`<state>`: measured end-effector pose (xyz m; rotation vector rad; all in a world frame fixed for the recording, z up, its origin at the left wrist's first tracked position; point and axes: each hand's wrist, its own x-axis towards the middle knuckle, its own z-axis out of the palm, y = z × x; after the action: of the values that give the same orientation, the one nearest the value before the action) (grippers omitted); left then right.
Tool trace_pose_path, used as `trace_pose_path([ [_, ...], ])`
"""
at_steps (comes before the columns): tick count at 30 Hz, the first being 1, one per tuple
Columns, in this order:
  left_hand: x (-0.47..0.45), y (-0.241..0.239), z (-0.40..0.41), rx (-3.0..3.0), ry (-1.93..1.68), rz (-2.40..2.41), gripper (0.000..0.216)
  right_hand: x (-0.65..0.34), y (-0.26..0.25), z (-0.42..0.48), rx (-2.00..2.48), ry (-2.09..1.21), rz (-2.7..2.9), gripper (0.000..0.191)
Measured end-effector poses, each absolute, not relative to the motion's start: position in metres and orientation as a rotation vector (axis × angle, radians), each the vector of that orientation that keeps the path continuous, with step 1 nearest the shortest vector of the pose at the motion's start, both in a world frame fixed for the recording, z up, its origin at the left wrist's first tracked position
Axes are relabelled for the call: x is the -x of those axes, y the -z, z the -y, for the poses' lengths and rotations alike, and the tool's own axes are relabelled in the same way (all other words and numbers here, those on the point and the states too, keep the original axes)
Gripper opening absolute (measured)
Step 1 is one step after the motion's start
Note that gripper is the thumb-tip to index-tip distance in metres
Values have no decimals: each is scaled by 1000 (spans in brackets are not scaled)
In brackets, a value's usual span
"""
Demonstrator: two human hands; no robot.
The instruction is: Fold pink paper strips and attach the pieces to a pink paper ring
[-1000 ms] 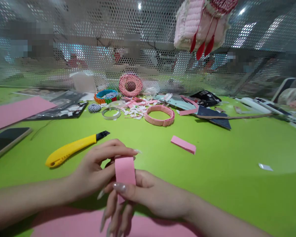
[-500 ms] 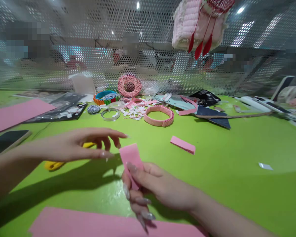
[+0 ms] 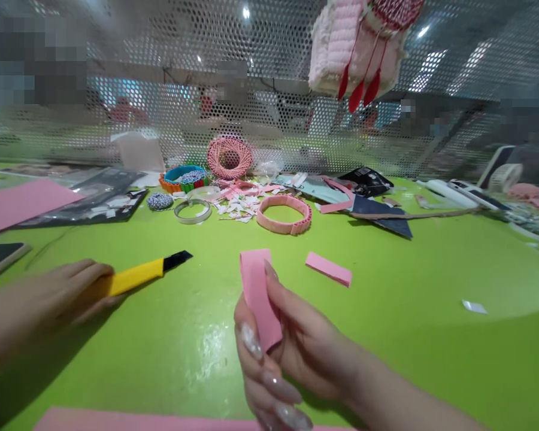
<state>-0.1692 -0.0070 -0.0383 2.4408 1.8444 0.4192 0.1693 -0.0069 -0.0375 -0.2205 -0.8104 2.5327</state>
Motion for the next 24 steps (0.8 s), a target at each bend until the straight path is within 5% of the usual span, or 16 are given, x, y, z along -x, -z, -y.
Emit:
trace_pose_path([
  [5,164,41,10,-2212,-308,-1763,18,-169,42,3,194,-2469,785,58],
  [11,151,35,11,-2005,-698,-1855,17,-170,47,0,232,-2435,742,67],
  [18,141,35,13,-2081,-359,-1841,60,-169,51,1,327,-2476,737,57],
  [24,136,44,14,-2162,-359,-1748,36,-166,55,5,297,-2446,774,55],
])
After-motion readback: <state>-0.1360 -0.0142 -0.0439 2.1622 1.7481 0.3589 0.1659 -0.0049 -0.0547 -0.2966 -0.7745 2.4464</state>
